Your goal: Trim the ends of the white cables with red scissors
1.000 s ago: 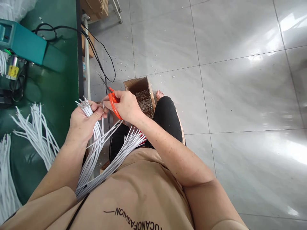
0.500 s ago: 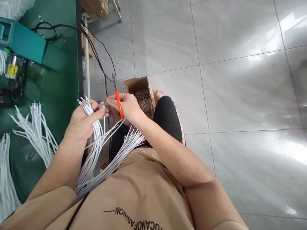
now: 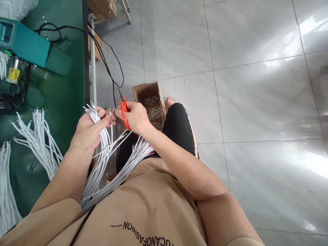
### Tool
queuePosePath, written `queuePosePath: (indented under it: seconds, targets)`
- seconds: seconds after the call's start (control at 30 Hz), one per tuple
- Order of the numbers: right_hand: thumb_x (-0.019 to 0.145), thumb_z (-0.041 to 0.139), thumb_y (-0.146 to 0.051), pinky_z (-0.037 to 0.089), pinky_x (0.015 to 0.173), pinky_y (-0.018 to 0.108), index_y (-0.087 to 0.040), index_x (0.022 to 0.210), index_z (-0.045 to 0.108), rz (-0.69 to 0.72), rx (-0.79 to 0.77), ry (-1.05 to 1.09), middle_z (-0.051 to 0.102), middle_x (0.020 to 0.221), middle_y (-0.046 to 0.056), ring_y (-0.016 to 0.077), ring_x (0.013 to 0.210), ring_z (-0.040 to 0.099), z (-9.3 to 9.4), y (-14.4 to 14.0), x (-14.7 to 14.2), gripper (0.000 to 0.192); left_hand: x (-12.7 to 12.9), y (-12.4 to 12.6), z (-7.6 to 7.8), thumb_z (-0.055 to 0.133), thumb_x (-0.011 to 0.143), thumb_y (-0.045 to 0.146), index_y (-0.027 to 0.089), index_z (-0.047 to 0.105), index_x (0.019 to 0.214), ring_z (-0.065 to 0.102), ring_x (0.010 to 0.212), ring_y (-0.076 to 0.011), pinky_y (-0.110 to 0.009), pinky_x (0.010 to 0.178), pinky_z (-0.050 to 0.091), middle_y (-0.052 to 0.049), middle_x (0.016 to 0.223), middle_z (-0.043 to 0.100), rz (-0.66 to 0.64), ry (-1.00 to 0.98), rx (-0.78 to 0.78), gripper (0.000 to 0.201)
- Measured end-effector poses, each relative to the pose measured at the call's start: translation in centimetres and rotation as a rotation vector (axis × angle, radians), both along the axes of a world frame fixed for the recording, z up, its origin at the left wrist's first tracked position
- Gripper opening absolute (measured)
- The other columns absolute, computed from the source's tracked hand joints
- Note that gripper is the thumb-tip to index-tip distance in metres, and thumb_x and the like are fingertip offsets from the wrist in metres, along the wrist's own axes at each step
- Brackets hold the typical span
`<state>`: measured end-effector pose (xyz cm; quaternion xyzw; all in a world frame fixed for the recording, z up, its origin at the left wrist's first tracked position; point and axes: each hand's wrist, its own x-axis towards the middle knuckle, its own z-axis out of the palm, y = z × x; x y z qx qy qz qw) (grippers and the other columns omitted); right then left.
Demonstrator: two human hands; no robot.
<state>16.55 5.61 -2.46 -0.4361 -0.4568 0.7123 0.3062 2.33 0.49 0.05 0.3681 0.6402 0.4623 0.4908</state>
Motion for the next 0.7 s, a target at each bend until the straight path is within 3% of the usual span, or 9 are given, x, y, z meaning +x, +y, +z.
queuePosePath:
  seconds: [0.17,0.3,0.4,0.47,0.6,0.7]
  targets:
    - [0.078,0.06,-0.036,0.035,0.056,0.024,-0.016,0.068,0.063,-0.114,0.089,-0.203,0.045,0.055,-0.005,0.0091,0.057,0.039,-1.0,-0.1,0.2,0.022,-0.1,0.0,0.2,0.074,0.07,0.017,0.019,0.047,0.071,0.065,0.065,-0.01,-0.02,0.06,0.05,0.001,0.074,0.067,0.034,0.022,-0.011,0.028]
    - [0.079,0.062,-0.037,0.042,0.065,0.024,-0.016,0.082,0.069,-0.13,0.116,-0.024,0.06,0.07,-0.002,0.0099,0.066,0.05,-0.5,-0.2,0.5,0.022,0.0,0.0,-0.3,0.079,0.065,0.016,0.02,0.048,0.071,0.067,0.07,-0.013,-0.025,0.067,0.054,0.002,0.074,0.066,0.074,0.043,-0.008,0.031]
    - [0.078,0.065,-0.038,0.046,0.071,0.024,-0.016,0.081,0.069,-0.056,0.091,0.133,0.066,0.079,0.0,0.011,0.074,0.057,0.2,-0.3,0.5,0.023,-0.1,0.0,-0.5,0.082,0.061,0.017,0.02,0.05,0.07,0.066,0.07,-0.0135,-0.028,0.072,0.056,0.003,0.072,0.065,0.087,0.063,0.005,0.033]
    - [0.077,0.066,-0.037,0.047,0.071,0.025,-0.016,0.078,0.068,-0.015,0.1,0.13,0.066,0.078,0.0,0.0115,0.073,0.058,0.2,-0.3,0.4,0.021,-0.5,0.0,-0.3,0.084,0.06,0.018,0.02,0.056,0.073,0.066,0.073,-0.0143,-0.029,0.073,0.056,0.002,0.075,0.066,0.051,0.102,-0.018,0.031]
    - [0.079,0.063,-0.031,0.047,0.071,0.027,-0.016,0.085,0.069,-0.161,0.16,-0.065,0.066,0.081,0.001,0.0124,0.075,0.058,-0.3,-0.2,0.4,0.017,-1.7,0.1,0.7,0.08,0.066,0.021,0.019,0.07,0.098,0.066,0.095,-0.0197,-0.029,0.078,0.057,-0.005,0.098,0.07,-0.127,0.095,-0.148,0.033]
    - [0.082,0.059,-0.026,0.046,0.074,0.026,-0.017,0.091,0.069,-0.234,0.239,-0.153,0.066,0.085,0.002,0.0132,0.081,0.059,0.0,-0.1,0.5,0.017,-2.2,0.2,1.4,0.077,0.068,0.018,0.02,0.07,0.113,0.065,0.1,-0.0196,-0.03,0.079,0.059,-0.007,0.103,0.069,-0.142,0.002,-0.214,0.045]
